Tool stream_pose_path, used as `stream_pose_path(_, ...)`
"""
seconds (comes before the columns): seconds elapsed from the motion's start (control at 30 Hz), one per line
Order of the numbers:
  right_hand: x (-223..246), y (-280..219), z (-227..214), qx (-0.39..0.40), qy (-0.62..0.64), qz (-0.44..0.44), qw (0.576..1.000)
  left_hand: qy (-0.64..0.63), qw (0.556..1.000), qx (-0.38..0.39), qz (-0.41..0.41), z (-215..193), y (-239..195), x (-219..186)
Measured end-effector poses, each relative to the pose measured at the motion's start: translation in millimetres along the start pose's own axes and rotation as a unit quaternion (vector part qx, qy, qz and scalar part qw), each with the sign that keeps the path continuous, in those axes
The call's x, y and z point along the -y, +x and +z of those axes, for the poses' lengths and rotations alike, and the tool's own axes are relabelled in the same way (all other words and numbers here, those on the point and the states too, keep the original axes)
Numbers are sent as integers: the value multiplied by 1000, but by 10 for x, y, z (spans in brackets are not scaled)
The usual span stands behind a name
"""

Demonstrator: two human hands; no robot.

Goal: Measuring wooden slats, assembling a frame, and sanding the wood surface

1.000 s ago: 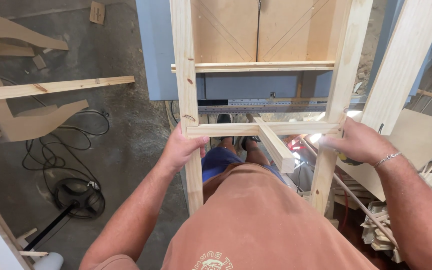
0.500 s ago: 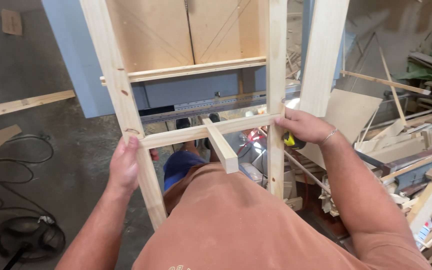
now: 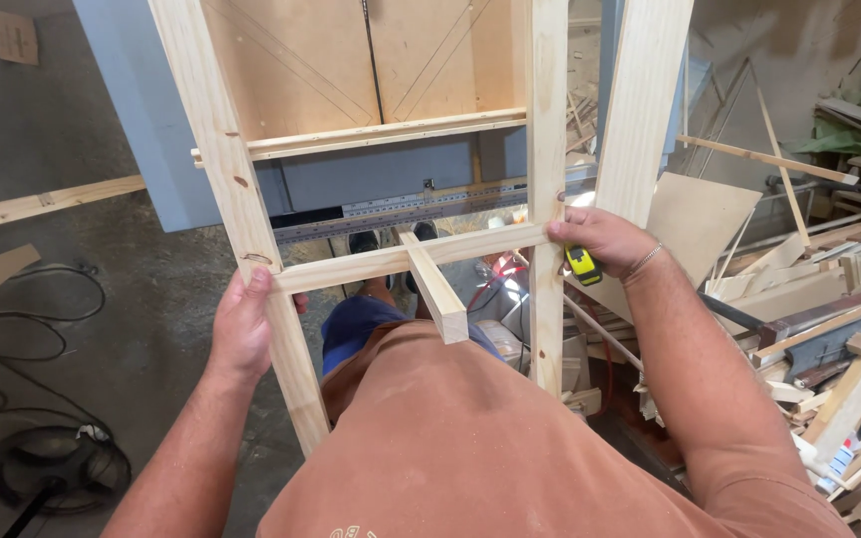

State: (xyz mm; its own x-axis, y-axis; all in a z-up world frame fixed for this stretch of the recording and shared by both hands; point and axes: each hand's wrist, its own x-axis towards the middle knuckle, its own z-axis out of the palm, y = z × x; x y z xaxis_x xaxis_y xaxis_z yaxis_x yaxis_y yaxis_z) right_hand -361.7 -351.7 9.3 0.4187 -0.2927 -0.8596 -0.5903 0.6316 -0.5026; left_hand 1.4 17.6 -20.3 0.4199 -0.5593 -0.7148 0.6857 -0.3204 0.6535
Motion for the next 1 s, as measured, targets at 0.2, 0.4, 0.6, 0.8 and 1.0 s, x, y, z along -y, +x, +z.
stream_pose_path(0.2, 0, 40, -4, 15, -38, -9, 999, -9, 1000, -3, 3, 41, -26, -40)
stream_pose_path(0.4, 31, 53, -22, 26, -54, -15, 998, -21, 1000, -3, -2, 144, -82, -190)
stream_pose_path(0.6, -68, 143, -112, 24, -18, -8, 1000, -54, 998, 4, -8, 136, -42, -182)
stream_pose_path(0.8, -101, 201, -198, 22, 4, -11, 1000, -100, 995, -13, -11, 121, -17, -161)
stream_pose_path(1.0, -179, 180, -171, 25, 21, -24, 999, -47, 998, -25, 46, -221, 195, -43)
